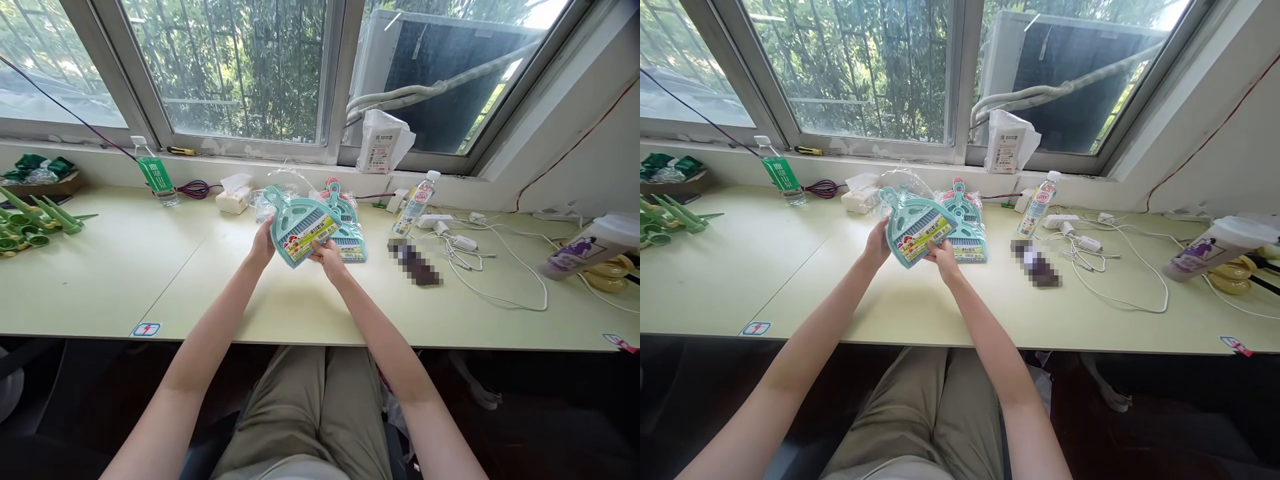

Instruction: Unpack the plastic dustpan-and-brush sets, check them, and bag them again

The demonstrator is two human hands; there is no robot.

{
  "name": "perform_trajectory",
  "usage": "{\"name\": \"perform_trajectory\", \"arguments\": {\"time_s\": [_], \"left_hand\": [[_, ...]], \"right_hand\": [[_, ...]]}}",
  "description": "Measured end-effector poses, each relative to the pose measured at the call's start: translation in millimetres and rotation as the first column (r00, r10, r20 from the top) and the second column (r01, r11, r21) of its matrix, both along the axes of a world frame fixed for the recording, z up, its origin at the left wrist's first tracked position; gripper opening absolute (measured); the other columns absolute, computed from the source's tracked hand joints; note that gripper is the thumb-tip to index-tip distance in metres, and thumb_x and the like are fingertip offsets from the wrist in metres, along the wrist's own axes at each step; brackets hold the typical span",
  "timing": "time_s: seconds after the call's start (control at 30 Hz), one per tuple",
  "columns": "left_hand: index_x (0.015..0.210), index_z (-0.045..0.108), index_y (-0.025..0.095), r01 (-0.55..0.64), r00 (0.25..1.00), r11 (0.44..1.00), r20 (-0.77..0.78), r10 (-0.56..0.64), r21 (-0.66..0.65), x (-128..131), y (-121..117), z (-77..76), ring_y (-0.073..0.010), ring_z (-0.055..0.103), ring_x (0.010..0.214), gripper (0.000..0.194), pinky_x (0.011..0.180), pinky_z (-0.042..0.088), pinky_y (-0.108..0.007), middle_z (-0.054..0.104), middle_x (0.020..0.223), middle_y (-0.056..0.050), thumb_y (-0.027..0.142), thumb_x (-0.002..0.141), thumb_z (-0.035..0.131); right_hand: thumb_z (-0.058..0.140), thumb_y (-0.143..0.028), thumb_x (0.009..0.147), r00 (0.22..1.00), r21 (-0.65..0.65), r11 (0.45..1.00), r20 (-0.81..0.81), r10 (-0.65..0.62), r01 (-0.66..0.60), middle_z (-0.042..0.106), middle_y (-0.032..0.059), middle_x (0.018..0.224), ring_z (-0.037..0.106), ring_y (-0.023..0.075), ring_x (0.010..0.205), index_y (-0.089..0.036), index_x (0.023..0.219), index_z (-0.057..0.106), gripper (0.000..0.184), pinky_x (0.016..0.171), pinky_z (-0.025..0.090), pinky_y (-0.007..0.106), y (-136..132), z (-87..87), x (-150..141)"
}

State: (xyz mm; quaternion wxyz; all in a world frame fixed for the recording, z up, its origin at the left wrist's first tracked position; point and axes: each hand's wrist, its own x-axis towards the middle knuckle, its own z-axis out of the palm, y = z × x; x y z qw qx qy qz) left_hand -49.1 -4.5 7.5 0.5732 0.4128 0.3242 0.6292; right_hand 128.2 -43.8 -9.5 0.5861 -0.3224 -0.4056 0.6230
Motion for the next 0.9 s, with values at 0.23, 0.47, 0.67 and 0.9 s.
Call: {"name": "perform_trajectory", "arguments": {"time_s": [0.23, 0.47, 0.67, 0.9], "left_hand": [[0.106, 0.064, 0.021, 0.18, 0.983, 0.984, -0.042, -0.18, -0.007, 15, -6, -8.4, -0.0268, 0.068, 0.096, 0.042, 0.08, 0.056, -0.038, 0.072, 0.097, -0.006, 0.055, 0.082, 0.062], [0.101, 0.067, 0.019, 0.188, 0.98, 0.981, -0.05, -0.191, -0.053, 16, -9, -9.3, -0.0272, 0.068, 0.099, 0.033, 0.085, 0.057, -0.039, 0.073, 0.104, -0.007, 0.043, 0.079, 0.07], [0.11, 0.066, 0.019, 0.317, 0.944, 0.946, -0.074, -0.322, -0.071, 22, -17, -5.8, -0.0254, 0.069, 0.095, 0.043, 0.078, 0.058, -0.034, 0.072, 0.11, -0.009, 0.039, 0.074, 0.077], [0.136, 0.044, 0.029, 0.139, 0.989, 0.984, -0.071, -0.131, 0.114, 36, -27, -3.1, -0.0255, 0.061, 0.117, 0.081, 0.095, 0.053, -0.036, 0.062, 0.129, -0.007, 0.03, 0.066, 0.083]], "right_hand": [[0.069, -0.02, 0.081, 0.99, 0.017, 0.993, -0.078, -0.117, 0.118, 0.074, 0.0053, 0.101, 0.069, 0.0233, 0.105, -0.02, 0.098, 0.056, 0.021, 0.091, 0.059, 0.044, -1, 3.5, 7], [0.073, -0.021, 0.079, 0.998, 0.042, 0.998, -0.036, -0.043, 0.045, 0.075, 0.0046, 0.099, 0.069, 0.025, 0.105, -0.021, 0.101, 0.058, 0.027, 0.089, 0.06, 0.045, -1, 7.3, 10], [0.07, -0.02, 0.079, 0.992, 0.074, 0.991, -0.077, -0.103, 0.109, 0.074, 0.0043, 0.097, 0.069, 0.0237, 0.104, -0.021, 0.101, 0.059, 0.024, 0.09, 0.059, 0.044, 2, 6.5, 12], [0.066, -0.019, 0.08, 0.982, 0.052, 0.986, -0.115, -0.15, 0.156, 0.074, 0.0051, 0.098, 0.07, 0.0225, 0.1, -0.02, 0.1, 0.058, 0.021, 0.09, 0.058, 0.042, 1, 3.0, 7]]}}
